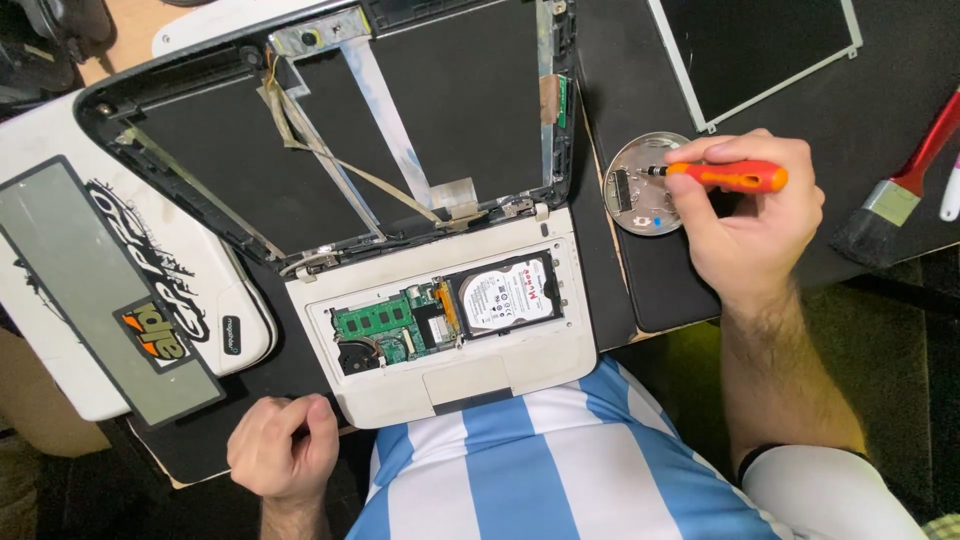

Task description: Installing a hard drive and a metal shield into a laptop chassis and securing them with screws.

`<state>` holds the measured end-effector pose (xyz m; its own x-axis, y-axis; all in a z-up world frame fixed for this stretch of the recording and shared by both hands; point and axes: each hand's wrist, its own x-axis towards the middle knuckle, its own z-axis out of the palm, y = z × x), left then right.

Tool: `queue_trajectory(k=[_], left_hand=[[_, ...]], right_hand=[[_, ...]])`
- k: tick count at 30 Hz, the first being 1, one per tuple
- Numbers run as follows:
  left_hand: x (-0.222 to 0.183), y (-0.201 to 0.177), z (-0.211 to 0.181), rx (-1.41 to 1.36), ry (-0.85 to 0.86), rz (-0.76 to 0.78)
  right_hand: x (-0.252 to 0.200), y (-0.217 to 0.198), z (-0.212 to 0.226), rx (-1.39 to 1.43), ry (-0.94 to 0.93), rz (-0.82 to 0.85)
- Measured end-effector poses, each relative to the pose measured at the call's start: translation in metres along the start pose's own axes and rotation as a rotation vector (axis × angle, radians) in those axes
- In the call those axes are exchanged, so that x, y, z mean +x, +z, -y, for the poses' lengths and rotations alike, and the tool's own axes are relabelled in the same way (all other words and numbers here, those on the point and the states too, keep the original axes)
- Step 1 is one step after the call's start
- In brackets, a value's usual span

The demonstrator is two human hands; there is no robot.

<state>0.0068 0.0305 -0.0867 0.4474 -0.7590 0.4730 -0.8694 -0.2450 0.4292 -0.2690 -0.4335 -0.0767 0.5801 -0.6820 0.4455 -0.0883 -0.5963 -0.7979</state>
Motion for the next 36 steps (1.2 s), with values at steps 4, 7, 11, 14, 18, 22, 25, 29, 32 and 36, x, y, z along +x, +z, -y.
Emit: queue_trajectory(k=[4, 7, 11, 14, 18, 22, 25, 29, 32, 36], left_hand=[[0.001, -0.001, 0.0, 0.005, 0.011, 0.004], [0.004, -0.002, -0.001, 0.006, 0.007, 0.026], [0.003, -0.001, -0.001, -0.004, 0.013, 0.025], [0.002, 0.0, 0.001, -0.009, 0.026, 0.016], [0.001, 0.0, 0.003, -0.014, 0.05, -0.003], [0.019, 0.003, -0.012, -0.017, 0.076, -0.017], [0.045, 0.014, -0.034, -0.136, 0.126, -0.062], [0.086, 0.028, -0.07, -0.259, 0.111, -0.067], [0.109, 0.031, -0.091, -0.319, 0.055, -0.027], [0.115, 0.035, -0.099, -0.393, 0.05, 0.006]], right_hand=[[0.003, 0.002, 0.004, -0.022, -0.005, -0.016], [0.004, 0.003, 0.007, -0.016, -0.012, -0.001], [0.004, 0.004, 0.006, -0.05, -0.032, 0.025], [0.004, 0.004, 0.005, -0.033, -0.031, 0.01], [0.001, 0.004, 0.004, 0.112, 0.052, -0.071], [-0.011, 0.006, 0.011, 0.176, 0.067, -0.162], [-0.025, 0.022, 0.035, 0.296, 0.115, -0.172], [-0.04, 0.057, 0.082, 0.468, 0.147, -0.073], [-0.049, 0.076, 0.115, 0.518, 0.154, 0.035], [-0.058, 0.086, 0.131, 0.541, 0.138, 0.149]])
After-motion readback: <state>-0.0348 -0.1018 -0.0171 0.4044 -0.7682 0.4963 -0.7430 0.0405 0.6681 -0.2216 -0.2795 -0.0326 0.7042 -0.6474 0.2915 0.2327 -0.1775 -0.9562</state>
